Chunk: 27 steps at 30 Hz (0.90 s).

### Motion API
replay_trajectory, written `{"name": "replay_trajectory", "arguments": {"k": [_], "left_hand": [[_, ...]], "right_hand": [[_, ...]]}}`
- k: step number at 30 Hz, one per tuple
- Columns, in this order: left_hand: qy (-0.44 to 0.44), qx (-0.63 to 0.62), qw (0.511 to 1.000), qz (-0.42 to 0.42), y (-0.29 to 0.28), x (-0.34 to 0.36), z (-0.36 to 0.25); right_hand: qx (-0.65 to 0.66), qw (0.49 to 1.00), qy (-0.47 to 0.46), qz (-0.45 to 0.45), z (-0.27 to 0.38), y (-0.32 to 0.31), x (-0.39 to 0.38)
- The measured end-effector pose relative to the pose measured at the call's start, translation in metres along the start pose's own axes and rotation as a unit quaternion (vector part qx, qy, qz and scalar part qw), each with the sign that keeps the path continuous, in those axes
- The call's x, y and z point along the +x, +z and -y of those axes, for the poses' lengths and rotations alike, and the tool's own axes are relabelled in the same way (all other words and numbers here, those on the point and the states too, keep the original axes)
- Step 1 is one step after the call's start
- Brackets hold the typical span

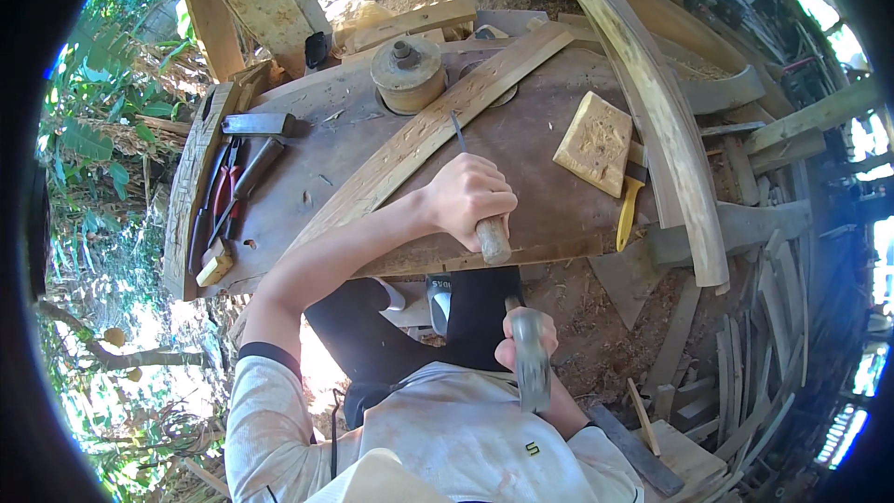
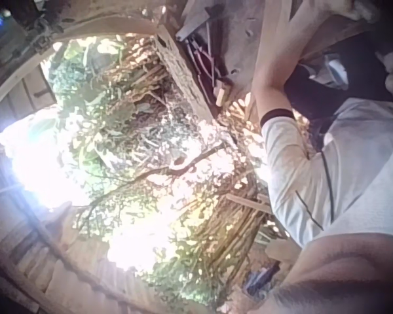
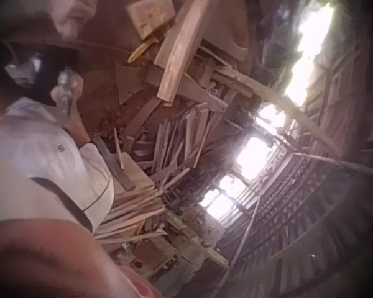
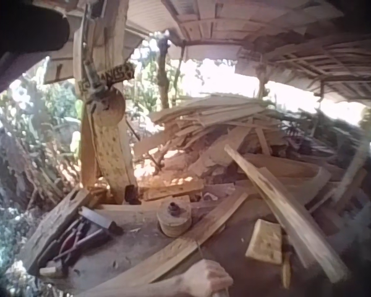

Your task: The person uses a hammer and chisel to carve a groove into a long wooden plank. They then use a sanding block to smooth the surface of the plank.

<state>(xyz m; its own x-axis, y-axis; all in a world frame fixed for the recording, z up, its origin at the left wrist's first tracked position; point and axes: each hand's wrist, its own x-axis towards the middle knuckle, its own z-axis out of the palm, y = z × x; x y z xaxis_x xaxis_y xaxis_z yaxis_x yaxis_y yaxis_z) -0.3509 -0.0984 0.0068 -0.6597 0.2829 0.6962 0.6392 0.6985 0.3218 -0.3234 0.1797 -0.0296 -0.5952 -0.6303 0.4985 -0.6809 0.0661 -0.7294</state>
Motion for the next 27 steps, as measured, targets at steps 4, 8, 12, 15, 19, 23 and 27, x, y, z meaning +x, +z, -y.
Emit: {"name": "replay_trajectory", "arguments": {"k": [4,8,12,15,19,23,27], "left_hand": [[0.009,-0.002,1.000,-0.023,0.001,-0.001,0.001],[0.009,-0.004,0.999,-0.038,0.005,-0.002,0.002],[0.018,-0.008,0.999,-0.048,0.004,0.000,0.004],[0.017,-0.002,0.998,-0.057,0.006,0.001,0.002],[0.011,-0.007,0.999,-0.046,0.002,-0.001,0.002],[0.013,0.003,0.998,-0.058,0.004,0.000,0.004],[0.020,-0.005,0.998,-0.060,0.004,0.001,0.004]], "right_hand": [[-0.017,0.999,-0.027,0.030,-0.016,-0.008,-0.009],[0.120,0.987,-0.061,-0.084,-0.028,0.021,-0.016],[0.059,0.998,-0.009,-0.029,-0.038,0.013,-0.023],[0.133,0.986,-0.055,-0.081,-0.048,0.020,-0.028],[-0.019,0.999,-0.035,-0.008,-0.017,0.001,-0.011],[0.002,1.000,-0.015,0.004,-0.026,0.006,-0.010],[0.145,0.989,0.001,-0.020,-0.035,0.006,-0.020]]}}
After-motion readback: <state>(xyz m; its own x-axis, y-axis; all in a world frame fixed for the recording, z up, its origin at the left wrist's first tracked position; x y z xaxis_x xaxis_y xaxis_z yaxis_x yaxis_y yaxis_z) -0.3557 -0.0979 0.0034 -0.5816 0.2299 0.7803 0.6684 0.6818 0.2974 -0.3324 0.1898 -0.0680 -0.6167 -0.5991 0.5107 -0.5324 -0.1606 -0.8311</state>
